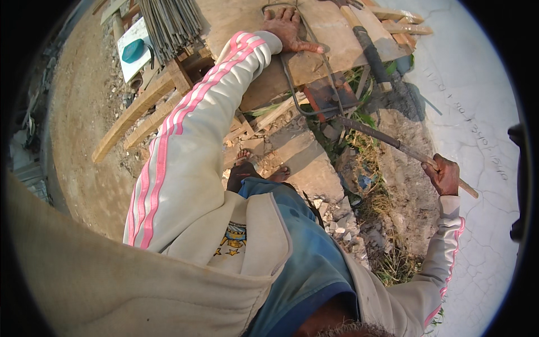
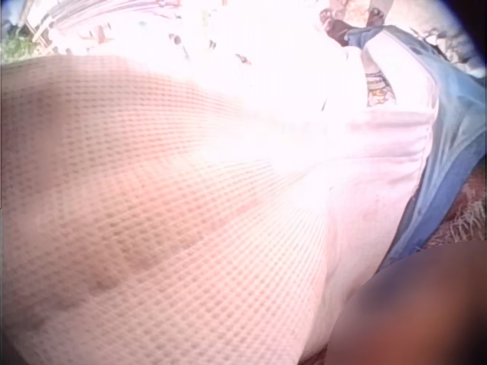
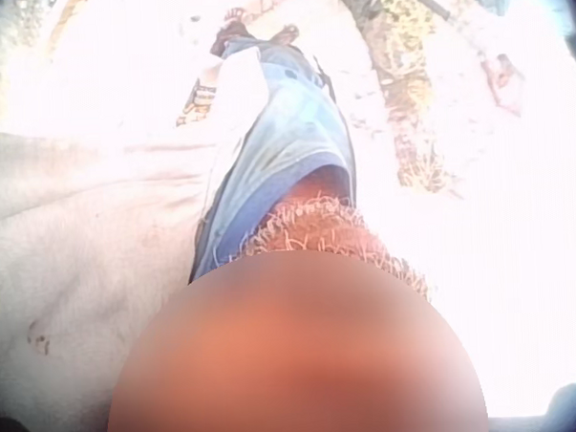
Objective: The person repeatedly bends thin metal rods into U-shapes using a manual bender on a wooden workbench. They pick rods from a stack, position them in the bender, apply force to bend them, then place the finished pieces aside.
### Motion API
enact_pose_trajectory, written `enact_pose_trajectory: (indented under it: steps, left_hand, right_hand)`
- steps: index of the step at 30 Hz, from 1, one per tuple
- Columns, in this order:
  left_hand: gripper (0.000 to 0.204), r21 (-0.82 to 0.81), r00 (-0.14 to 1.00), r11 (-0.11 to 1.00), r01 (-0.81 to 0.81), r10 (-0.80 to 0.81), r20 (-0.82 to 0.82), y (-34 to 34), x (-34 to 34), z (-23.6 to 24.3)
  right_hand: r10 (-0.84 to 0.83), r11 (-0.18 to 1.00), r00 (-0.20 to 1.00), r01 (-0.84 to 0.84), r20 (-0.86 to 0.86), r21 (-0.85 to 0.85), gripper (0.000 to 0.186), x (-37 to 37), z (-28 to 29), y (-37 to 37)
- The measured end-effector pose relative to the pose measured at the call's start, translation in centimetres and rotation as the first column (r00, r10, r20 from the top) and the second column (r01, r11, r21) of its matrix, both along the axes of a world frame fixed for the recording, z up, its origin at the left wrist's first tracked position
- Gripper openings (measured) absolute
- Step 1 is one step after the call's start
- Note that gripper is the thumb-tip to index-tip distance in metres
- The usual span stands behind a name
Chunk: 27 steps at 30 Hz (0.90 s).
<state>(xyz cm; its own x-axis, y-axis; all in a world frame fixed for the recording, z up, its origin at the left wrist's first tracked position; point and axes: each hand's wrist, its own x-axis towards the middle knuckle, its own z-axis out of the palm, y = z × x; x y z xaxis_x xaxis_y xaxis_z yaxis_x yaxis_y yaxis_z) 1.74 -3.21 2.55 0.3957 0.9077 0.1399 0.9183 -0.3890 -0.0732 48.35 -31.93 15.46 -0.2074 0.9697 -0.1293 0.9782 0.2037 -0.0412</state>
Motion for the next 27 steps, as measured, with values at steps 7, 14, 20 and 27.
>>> enact_pose_trajectory:
  steps: [7,14,20,27]
  left_hand:
    - [0.148,-0.020,1.000,1.000,-0.011,0.011,-0.003,0.0,0.0,0.4]
    - [0.145,-0.122,0.999,0.992,-0.028,0.030,0.016,-0.6,0.0,2.2]
    - [0.143,-0.092,1.000,0.995,-0.032,0.031,-0.004,-0.5,0.4,2.0]
    - [0.143,-0.073,0.999,0.997,-0.006,0.008,0.032,-0.2,0.1,1.2]
  right_hand:
    - [-0.068,0.995,0.990,0.059,-0.127,-0.075,0.056,0.8,-1.8,-0.7]
    - [-0.118,0.993,0.992,0.120,-0.054,0.023,0.052,0.5,-4.2,-2.9]
    - [-0.122,0.986,0.989,0.131,-0.083,0.105,0.051,-0.2,-4.0,-3.9]
    - [-0.210,0.973,0.976,0.215,-0.060,0.086,0.057,-0.8,-4.5,-5.4]
